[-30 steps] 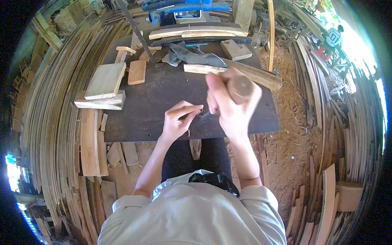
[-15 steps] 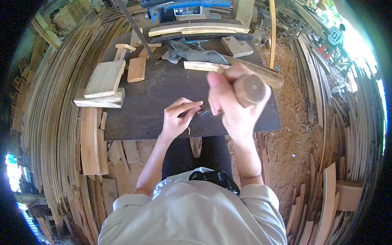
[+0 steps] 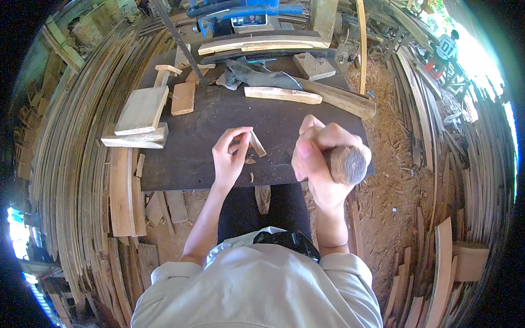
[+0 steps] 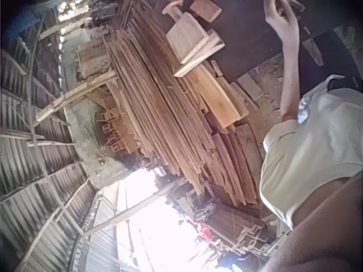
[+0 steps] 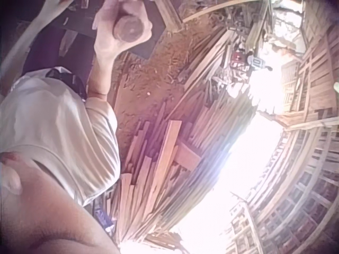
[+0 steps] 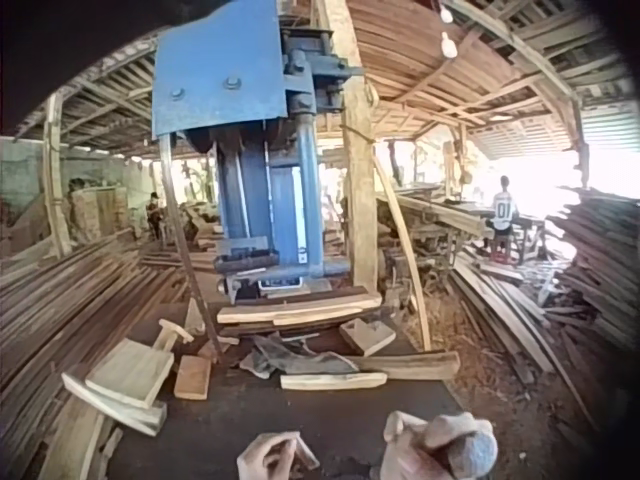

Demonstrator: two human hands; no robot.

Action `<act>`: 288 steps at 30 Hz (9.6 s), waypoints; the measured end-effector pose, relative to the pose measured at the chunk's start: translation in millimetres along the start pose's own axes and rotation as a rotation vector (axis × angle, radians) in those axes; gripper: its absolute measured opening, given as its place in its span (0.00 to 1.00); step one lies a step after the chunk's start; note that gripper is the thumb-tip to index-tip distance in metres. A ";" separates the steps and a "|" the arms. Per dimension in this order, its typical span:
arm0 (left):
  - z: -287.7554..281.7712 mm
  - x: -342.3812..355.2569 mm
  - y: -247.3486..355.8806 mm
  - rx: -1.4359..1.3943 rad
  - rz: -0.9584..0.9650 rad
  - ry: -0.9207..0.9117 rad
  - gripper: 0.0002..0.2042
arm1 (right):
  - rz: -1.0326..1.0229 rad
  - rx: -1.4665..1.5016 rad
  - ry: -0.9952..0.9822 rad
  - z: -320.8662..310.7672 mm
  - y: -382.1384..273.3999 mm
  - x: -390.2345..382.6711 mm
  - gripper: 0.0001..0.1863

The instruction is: The person uses a chisel and a wooden mallet to carve a small rectangular piece of wood on a workbench. They repeatedly strike the chisel to remove wood shavings, occasionally pausing to inspect the piece or clear debris. The task involves precise manual shaping of the wood.

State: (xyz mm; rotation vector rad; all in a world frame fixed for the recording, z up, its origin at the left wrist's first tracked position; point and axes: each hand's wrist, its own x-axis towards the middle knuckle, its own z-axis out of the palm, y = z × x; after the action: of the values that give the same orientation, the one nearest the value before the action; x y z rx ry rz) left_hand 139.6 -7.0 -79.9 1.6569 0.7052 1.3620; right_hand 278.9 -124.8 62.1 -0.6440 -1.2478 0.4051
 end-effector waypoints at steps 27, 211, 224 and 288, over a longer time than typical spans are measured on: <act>-7.2 5.2 17.2 0.574 0.372 -0.589 0.07 | 0.132 0.007 0.206 -23.9 -5.2 -23.4 0.12; -15.8 -12.8 17.3 0.168 0.375 -0.237 0.12 | 0.122 -0.007 0.251 46.9 12.4 23.0 0.09; -22.4 -10.7 9.0 0.170 0.337 -0.235 0.15 | 0.047 0.115 0.240 44.7 13.7 22.0 0.09; -20.3 -8.2 7.4 0.114 0.149 -0.104 0.09 | 0.178 0.056 0.189 32.9 48.9 17.2 0.07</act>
State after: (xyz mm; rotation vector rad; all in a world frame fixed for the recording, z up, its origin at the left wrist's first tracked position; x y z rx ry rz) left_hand 117.4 -12.1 -76.5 1.8889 0.6191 1.3485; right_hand 255.2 -69.8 49.0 -0.7310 -1.0005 0.5129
